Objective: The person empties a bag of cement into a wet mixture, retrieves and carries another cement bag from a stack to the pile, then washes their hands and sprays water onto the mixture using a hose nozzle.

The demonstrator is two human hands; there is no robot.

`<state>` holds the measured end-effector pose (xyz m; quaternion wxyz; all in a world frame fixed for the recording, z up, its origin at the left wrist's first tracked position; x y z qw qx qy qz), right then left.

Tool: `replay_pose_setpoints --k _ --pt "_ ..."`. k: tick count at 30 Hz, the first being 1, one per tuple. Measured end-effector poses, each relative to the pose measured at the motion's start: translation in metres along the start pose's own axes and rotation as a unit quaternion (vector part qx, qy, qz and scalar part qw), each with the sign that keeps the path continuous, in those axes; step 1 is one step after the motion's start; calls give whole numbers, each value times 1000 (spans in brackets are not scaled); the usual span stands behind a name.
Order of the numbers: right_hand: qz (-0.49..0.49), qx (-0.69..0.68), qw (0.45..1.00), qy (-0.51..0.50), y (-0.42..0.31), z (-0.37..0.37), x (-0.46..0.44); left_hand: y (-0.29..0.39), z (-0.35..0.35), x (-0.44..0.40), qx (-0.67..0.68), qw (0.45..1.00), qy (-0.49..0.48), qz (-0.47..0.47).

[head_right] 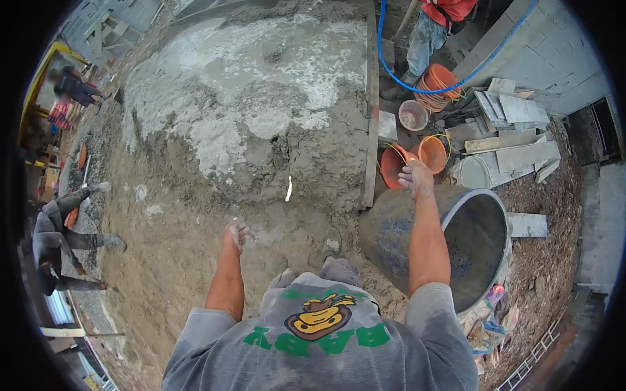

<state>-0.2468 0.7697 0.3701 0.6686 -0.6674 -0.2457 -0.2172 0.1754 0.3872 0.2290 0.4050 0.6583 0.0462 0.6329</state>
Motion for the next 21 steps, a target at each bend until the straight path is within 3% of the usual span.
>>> replay_pose_setpoints --k 5,9,15,21 --pt "-31 35 998 -30 2 -19 -38 63 -121 53 -59 994 -66 -64" --pt "-38 10 999 -23 -2 -7 -43 81 -172 60 -106 984 -107 -100" --pt "-97 -61 992 51 25 10 -76 76 -227 52 -122 984 -127 -16" --pt "-162 -153 974 43 65 -56 -100 86 -349 71 -140 967 -209 -35"
Point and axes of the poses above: each hand's wrist, its own x-axis away from the middle knuckle, its own z-axis out of the back of the hand, y = z × x, the point moved 3 cm from there along -x, towards the middle knuckle, and after that the axes turned 6 degrees about -x, right-handed, at the moved point
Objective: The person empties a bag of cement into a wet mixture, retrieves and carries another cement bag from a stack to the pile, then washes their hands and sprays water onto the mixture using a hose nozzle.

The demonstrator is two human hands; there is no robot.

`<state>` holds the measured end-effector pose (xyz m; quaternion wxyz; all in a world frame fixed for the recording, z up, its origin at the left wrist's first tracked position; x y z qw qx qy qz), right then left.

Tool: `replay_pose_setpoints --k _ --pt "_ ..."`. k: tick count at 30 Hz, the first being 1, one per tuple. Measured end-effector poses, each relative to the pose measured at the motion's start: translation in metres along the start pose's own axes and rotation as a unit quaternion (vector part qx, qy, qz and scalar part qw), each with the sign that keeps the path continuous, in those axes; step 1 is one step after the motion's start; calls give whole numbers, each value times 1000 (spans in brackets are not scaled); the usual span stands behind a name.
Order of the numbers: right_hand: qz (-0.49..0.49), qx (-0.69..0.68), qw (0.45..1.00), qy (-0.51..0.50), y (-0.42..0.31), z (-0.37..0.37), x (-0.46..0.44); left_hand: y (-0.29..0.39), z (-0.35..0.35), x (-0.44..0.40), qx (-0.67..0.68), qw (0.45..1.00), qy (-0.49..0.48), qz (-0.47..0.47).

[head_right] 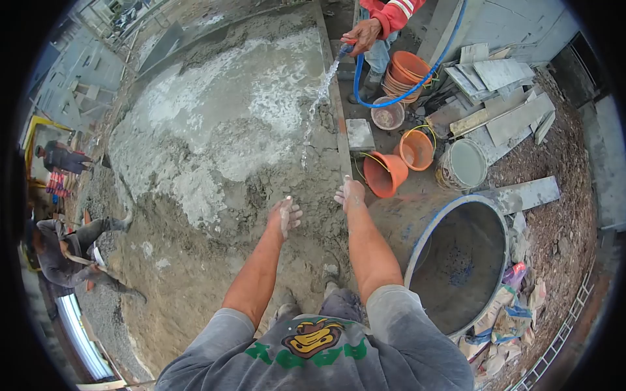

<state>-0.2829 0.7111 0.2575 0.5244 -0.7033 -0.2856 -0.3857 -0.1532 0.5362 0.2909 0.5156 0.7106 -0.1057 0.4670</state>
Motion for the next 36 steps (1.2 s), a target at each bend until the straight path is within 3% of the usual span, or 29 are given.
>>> replay_pose_setpoints --k 3,7,9,12,16,19,22,26,28,30,34,36 --pt "-37 -65 997 6 15 -35 -33 21 -45 -38 12 1000 6 10" --pt "-67 -206 976 -5 17 -92 -107 57 -92 -107 65 996 -10 -53" --pt "-87 -237 967 -43 -17 -116 -93 85 -110 -117 25 996 -3 -88" --pt "-1 -249 953 -171 -11 -137 -186 101 -132 -163 -60 981 -20 -181" --pt "39 -194 958 -208 -47 -161 -203 125 -146 -151 -226 943 4 -243" --pt "53 -133 969 -200 -78 -169 -202 126 -152 -138 -153 932 -105 -311" --pt "98 -71 977 -178 -108 -179 -211 133 -163 -130 -115 909 -153 -371" --pt "119 -53 975 -180 -129 -191 -222 137 -164 -148 -101 927 -132 -335" --pt "93 -69 963 -242 -128 -193 -190 149 -165 -161 -65 935 -117 -328" --pt "242 -58 958 -140 -90 -219 -263 172 -170 -160 -130 958 -66 -245" --pt "279 149 945 -83 -108 -208 -211 176 -166 -212 -166 969 1 -183" --pt "272 171 944 -74 -103 -191 -215 185 -178 -169 -392 873 67 -281"
Point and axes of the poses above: each hand's wrist, its own x-axis away from the middle knuckle, its own z-axis out of the back of the hand, y = z × x, the point moved 3 cm from there along -x, towards the middle knuckle, and after that the axes turned 6 degrees about -x, right-handed, at the moved point
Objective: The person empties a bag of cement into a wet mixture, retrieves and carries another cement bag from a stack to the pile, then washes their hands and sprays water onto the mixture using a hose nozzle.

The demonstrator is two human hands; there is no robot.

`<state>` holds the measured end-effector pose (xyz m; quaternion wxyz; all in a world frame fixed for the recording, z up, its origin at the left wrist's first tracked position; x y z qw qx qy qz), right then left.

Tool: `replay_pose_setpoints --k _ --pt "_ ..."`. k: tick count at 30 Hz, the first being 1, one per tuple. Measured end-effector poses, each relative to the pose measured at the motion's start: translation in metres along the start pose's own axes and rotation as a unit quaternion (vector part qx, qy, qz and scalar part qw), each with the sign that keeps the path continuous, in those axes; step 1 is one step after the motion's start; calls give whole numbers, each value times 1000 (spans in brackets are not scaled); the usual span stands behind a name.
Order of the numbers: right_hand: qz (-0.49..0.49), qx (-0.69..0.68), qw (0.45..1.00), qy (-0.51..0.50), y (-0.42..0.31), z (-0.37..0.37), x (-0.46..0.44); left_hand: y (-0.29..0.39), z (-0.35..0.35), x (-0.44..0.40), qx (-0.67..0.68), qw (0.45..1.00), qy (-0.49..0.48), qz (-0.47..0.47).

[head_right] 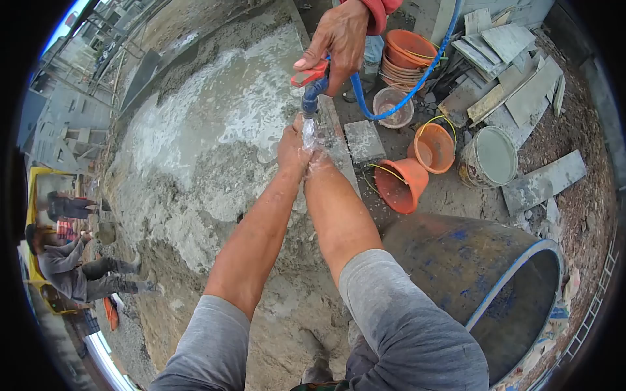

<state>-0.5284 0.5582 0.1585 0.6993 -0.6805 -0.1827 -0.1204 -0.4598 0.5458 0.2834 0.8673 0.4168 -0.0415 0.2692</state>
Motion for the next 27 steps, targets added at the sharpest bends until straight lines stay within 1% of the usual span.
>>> replay_pose_setpoints --k 1,2,3,4,7,8,10,11,12,14,15,16,17,18,21,22,23,24,25,26,27 --pt "-11 -9 1000 6 4 5 -6 15 0 14 -125 991 22 -51" --pt "-18 -12 1000 14 8 14 -9 7 -15 7 -96 973 100 -182" --pt "-21 -18 999 23 11 17 -14 -11 -29 -4 -76 974 94 -194" --pt "-13 -6 999 35 12 19 -14 -14 -31 -3 -55 974 85 -204" --pt "30 60 996 51 -2 7 -2 -20 -26 -15 5 984 111 -139" --pt "40 82 995 50 -8 3 6 -29 -20 -37 61 997 32 -46" --pt "52 118 991 38 -12 -8 10 -25 -21 -36 176 979 -41 96" --pt "22 93 995 18 -8 -1 7 -26 -31 -34 91 996 22 14" --pt "-15 46 999 -7 -3 7 -1 -38 -47 -31 -1 994 85 -68" --pt "-102 -69 991 -55 0 19 -17 -33 -40 3 27 992 76 -100" --pt "-128 -118 982 -69 0 18 -19 -22 -28 24 143 988 0 -60" --pt "-155 -168 970 -81 -3 14 -21 -10 -15 46 250 966 -63 -3" --pt "-174 -213 957 -87 -12 9 -15 -6 -7 56 347 928 -130 39" --pt "-182 -251 946 -90 -14 -1 -20 -1 -6 67 438 873 -197 81" --pt "-187 -348 914 -89 -22 -20 -33 2 1 98 521 823 -190 122" --pt "-168 -360 914 -80 -26 -23 -38 6 4 111 527 832 -138 107" --pt "-148 -372 913 -74 -26 -29 -40 1 7 108 525 833 -136 107" --pt "-66 -294 953 -29 -43 -30 -16 -4 9 101 526 833 -134 109" --pt "-8 -91 995 -29 -58 -34 6 -9 8 92 532 829 -132 112" --pt "52 120 991 -30 -71 -37 27 -16 9 75 532 822 -132 156" --pt "112 328 938 -32 -75 -40 37 -14 16 48 545 811 -137 165"
Point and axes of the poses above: each hand's wrist, its own x-axis away from the middle knuckle, its own z-axis out of the back of the hand, y = z × x, the point moved 3 cm from there along -x, towards the middle knuckle, and after that the axes turned 6 degrees about -x, right-handed, at the moved point
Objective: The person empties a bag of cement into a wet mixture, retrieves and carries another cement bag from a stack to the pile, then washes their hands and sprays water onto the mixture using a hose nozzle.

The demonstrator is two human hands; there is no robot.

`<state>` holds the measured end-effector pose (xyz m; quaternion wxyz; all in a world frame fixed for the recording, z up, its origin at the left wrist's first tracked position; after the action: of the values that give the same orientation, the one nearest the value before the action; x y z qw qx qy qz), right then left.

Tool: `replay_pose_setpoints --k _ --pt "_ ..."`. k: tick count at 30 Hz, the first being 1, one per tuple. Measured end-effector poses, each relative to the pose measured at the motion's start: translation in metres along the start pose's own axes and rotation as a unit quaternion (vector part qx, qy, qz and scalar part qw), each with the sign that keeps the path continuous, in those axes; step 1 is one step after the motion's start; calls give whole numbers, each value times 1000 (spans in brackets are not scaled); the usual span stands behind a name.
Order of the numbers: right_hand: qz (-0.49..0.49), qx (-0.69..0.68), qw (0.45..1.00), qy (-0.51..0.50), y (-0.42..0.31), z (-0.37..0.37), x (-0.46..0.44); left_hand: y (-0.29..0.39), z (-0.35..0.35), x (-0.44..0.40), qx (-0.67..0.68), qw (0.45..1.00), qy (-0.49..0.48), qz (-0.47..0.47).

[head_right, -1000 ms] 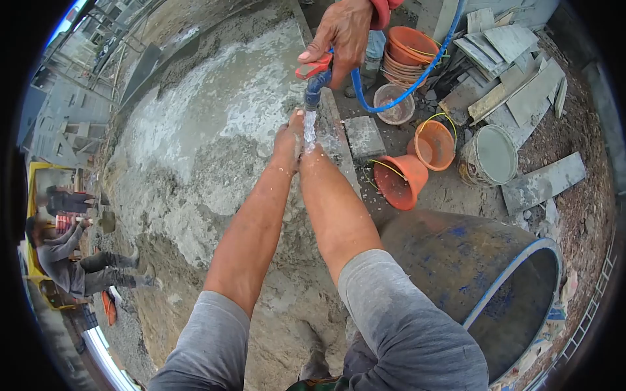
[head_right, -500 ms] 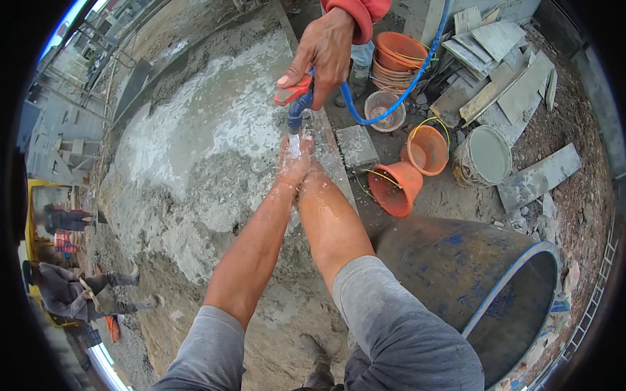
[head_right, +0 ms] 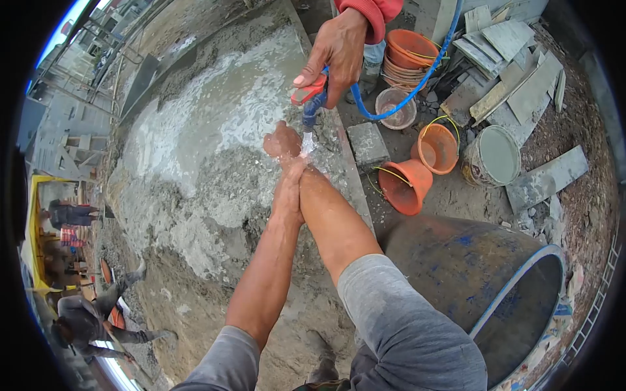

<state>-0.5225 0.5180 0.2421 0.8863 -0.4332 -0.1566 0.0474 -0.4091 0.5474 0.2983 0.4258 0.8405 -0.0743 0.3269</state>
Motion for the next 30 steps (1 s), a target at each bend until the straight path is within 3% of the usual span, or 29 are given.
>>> replay_pose_setpoints --k 2,4,5,8,9,12,14,16,17,18,19,21,23,24,26,27,29,30 --pt "137 30 990 13 17 -8 6 2 -1 -6 -24 1000 -2 -12" --pt "160 235 959 -4 29 13 -15 -1 -21 0 -111 990 -14 -87" --pt "208 193 952 116 27 30 -12 -14 -33 18 -62 988 21 -139" --pt "201 207 937 198 43 19 -28 -36 -33 30 -24 996 -12 -85" --pt "179 185 951 170 35 29 -3 -29 -32 24 -51 993 -49 -97" --pt "86 35 982 163 43 55 47 -27 -13 -34 14 995 6 -101" --pt "14 -96 984 152 65 63 65 -27 -11 -56 145 987 -13 65" --pt "-15 -108 974 196 82 77 54 -62 -4 -99 156 988 8 -9" --pt "-4 -60 962 265 93 98 29 -46 -15 -87 132 990 30 31" --pt "55 -169 909 376 99 117 9 -52 -11 -96 43 991 100 73" --pt "144 -158 924 318 88 141 -12 -72 -7 -130 95 994 18 40" --pt "317 -166 919 165 65 189 -51 -63 -24 -113 72 995 64 19" --pt "290 -361 880 -106 58 184 -74 -74 -21 -119 87 994 55 -26" --pt "367 -225 897 -102 46 187 -64 -76 -15 -121 92 993 53 -48" --pt "520 34 853 -36 23 193 -41 -81 -6 -127 25 994 109 -17" --pt "520 108 847 -3 24 194 -39 -79 -3 -124 -10 991 131 1" --pt "385 -39 914 -118 23 196 -30 -69 6 -118 6 993 115 27" --pt "353 -124 918 -130 23 194 -27 -63 9 -113 16 994 103 42"
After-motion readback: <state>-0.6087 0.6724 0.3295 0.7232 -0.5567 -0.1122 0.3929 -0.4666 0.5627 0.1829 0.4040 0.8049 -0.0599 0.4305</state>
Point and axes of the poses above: each hand's wrist, its own x-axis away from the middle knuckle, its own z-axis out of the back of the hand, y = z × x, the point moved 3 cm from there along -x, towards the middle knuckle, and after that the axes turned 6 degrees about -x, right-handed, at the moved point
